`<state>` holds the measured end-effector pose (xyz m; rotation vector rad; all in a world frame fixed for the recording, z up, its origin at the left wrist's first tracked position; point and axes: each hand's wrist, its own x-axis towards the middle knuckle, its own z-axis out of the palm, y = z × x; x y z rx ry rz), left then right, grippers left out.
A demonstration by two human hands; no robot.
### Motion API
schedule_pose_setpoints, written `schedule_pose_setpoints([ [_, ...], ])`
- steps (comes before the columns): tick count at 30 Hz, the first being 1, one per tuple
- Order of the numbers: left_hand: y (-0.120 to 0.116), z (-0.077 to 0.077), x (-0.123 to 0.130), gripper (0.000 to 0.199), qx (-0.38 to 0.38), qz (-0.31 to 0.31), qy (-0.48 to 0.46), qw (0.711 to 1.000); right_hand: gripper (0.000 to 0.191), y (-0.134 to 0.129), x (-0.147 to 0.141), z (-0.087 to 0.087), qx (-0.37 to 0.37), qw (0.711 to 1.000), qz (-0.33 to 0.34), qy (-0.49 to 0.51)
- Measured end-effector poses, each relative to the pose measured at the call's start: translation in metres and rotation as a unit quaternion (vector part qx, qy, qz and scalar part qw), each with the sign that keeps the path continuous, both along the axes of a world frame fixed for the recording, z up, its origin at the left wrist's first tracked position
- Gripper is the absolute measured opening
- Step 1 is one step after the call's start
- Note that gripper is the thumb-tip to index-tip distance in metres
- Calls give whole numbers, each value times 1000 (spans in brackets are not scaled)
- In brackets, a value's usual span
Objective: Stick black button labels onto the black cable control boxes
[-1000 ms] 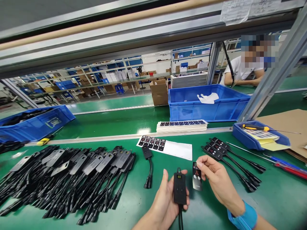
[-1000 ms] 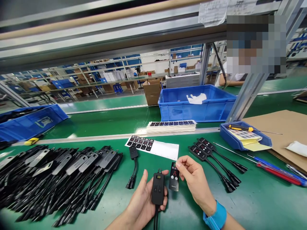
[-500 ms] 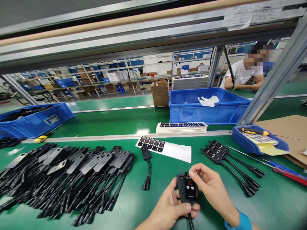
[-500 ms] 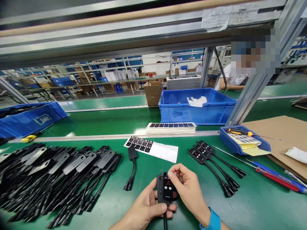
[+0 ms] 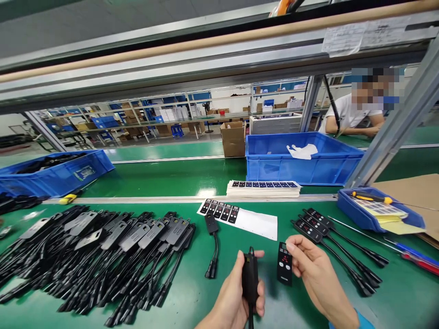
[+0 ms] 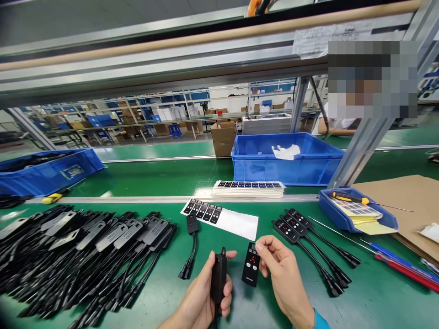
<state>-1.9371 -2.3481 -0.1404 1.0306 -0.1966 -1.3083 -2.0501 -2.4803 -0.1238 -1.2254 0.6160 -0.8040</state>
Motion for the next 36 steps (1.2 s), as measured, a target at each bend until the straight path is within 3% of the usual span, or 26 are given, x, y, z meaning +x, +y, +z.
schedule_pose_setpoints([
  [3,7,8,4,73,-28,10,-74,997,36,-2,0,3,12,1000,-15,-3],
  [5,11,11,8,63,-21,36,-281,959,37,-4,-1,6,22,999,-29,-10],
  [7,12,9,13,56,-4,30,-535,844,37,-6,-1,9,30,999,-40,-20],
  [9,10,4,17,52,34,-11,-688,725,38,-7,-2,10,35,998,-41,-25],
  [10,8,2,19,50,56,-37,-719,692,38,-7,-2,10,36,998,-39,-25],
  [11,7,0,20,49,71,-55,-728,680,37,-7,-2,10,36,998,-35,-25],
  [12,6,1,20,49,72,-60,-719,689,37,-7,-2,10,35,999,-31,-24],
  [13,5,2,20,49,57,-53,-693,717,36,-7,-2,9,33,999,-27,-23],
  [14,5,4,19,48,35,-41,-642,765,36,-7,-2,9,30,999,-24,-23],
  [17,5,12,15,51,-21,3,-342,939,35,-5,-2,8,18,999,-17,-23],
  [19,5,13,12,54,-44,6,-142,989,35,-4,-2,8,6,1000,-12,-22],
  [21,4,10,9,50,-63,5,-52,997,36,-2,-1,7,-5,1000,-4,-15],
  [25,4,2,3,39,-51,-16,-65,996,35,1,1,1,-35,999,17,6],
  [29,5,-2,-4,48,-55,-27,-88,994,31,3,0,-2,-70,996,44,26],
  [34,7,5,-9,68,-53,-58,-84,993,29,6,-2,-1,-77,995,53,35],
  [36,7,5,-10,66,-48,-60,-75,994,29,6,-2,-1,-79,995,56,38],
])
